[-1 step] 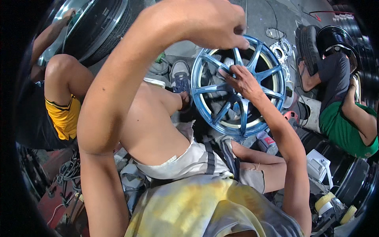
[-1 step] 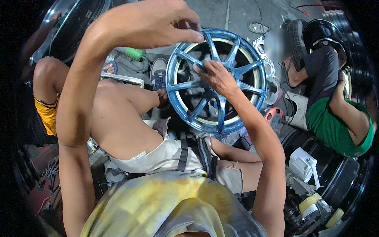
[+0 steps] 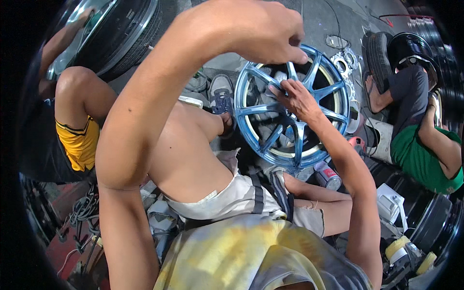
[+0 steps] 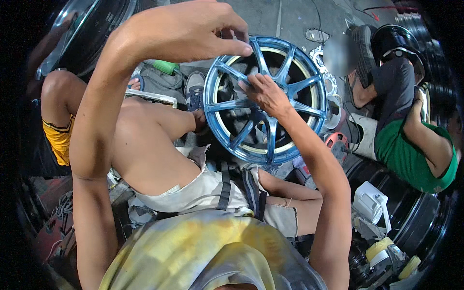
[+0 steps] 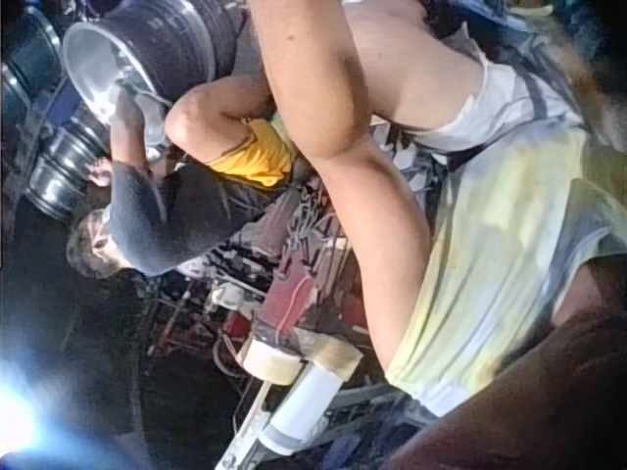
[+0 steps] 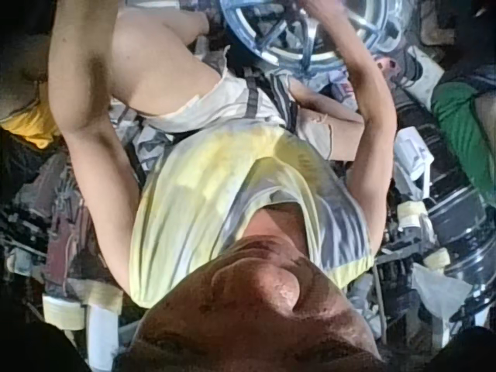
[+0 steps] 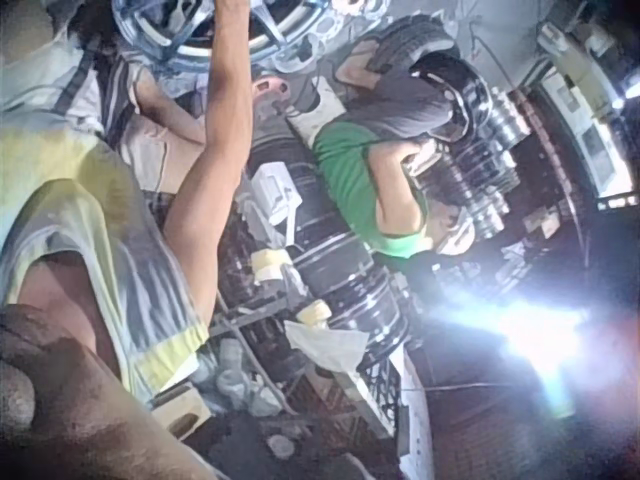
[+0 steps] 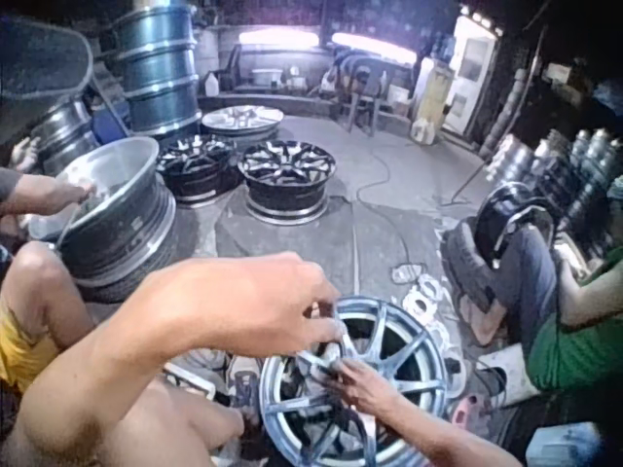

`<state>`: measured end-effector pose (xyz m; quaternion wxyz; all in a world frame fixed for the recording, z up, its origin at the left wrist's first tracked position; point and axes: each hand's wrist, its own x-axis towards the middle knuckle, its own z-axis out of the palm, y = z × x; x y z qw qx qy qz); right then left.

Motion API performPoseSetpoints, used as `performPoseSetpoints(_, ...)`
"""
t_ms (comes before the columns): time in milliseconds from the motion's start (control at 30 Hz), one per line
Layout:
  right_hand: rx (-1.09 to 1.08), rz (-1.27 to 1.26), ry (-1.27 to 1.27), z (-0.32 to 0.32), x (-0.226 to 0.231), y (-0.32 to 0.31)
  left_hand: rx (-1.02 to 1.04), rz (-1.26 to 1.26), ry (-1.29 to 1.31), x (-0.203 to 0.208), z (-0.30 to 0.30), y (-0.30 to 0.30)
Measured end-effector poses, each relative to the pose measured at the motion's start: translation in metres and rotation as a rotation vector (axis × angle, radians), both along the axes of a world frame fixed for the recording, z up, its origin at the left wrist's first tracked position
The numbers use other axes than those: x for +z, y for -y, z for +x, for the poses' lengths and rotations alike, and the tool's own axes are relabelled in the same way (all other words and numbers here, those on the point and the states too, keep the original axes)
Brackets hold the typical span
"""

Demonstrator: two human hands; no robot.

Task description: The person scrubs a blue car wheel rim with a small brush and cleaning solution while sitting on the floor. They rotate the rim to access different spokes and the inner barrel, repeatedly applying the brush to remove grime.

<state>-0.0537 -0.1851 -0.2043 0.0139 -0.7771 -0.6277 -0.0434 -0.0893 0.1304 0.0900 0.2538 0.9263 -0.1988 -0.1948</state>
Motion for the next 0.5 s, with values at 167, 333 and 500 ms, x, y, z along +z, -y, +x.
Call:
performPoseSetpoints(167,0.092,0.01,0.137,0.005,0.011,-0.053,0.019,0.044,0.059,-0.005,0.001,0.012)
performPoseSetpoints(333,-0.014,-0.001,0.127,-0.005,0.008,-0.057,0.003,-0.017,-0.069,0.009,0.004,0.01)
performPoseSetpoints(500,-0.069,-0.046,0.033,-0.008,0.0,-0.051,0.017,0.056,0.045,0.011,0.002,0.019)
